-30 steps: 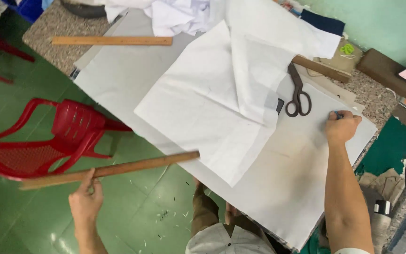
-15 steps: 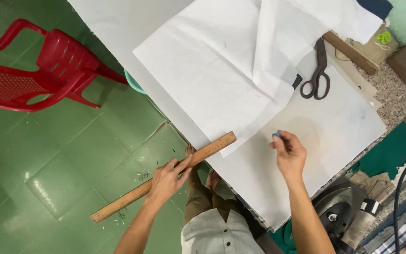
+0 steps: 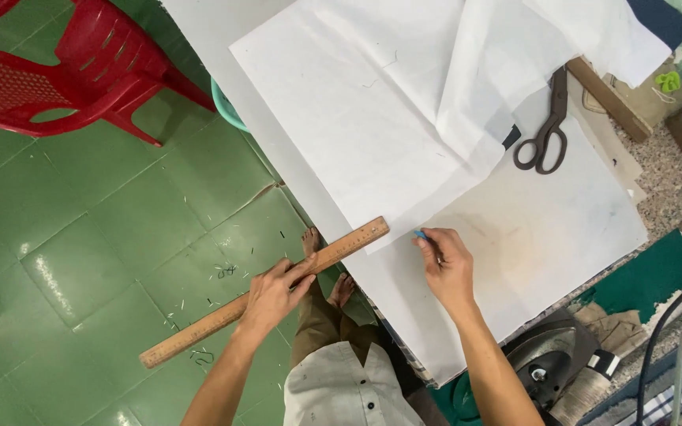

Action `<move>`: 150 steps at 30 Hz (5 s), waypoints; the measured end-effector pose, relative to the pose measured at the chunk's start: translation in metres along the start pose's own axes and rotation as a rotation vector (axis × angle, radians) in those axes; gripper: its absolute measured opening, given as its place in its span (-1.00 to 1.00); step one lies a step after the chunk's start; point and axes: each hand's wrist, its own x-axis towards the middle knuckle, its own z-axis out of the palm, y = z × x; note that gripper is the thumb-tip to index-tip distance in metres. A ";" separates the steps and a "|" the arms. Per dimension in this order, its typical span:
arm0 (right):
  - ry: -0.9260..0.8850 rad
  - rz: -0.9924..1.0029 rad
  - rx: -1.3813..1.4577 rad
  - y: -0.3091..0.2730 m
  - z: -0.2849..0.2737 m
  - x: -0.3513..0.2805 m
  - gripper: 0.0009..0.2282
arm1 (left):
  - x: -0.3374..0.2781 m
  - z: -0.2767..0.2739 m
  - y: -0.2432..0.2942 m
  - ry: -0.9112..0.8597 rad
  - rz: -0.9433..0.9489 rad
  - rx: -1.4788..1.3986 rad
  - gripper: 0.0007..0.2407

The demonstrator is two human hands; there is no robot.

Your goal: A person measures white fabric with a wooden ruler, marks it with blue chalk, and cuts out patterns using tailor scissors.

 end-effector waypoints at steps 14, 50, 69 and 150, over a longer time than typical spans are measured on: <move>-0.131 -0.112 -0.197 0.011 0.023 0.003 -0.82 | -0.005 0.007 -0.007 -0.080 -0.062 -0.021 -0.80; 0.045 -0.276 -0.547 -0.016 0.018 0.049 -0.81 | 0.083 -0.067 -0.147 0.172 -0.168 0.048 -0.67; -0.048 -0.122 -0.159 -0.105 0.226 0.300 -0.94 | 0.272 -0.135 -0.300 0.054 -0.090 0.038 -0.74; 0.426 -0.099 -0.856 -0.019 0.144 -0.076 -0.49 | 0.300 -0.017 -0.168 0.131 0.308 0.248 -0.13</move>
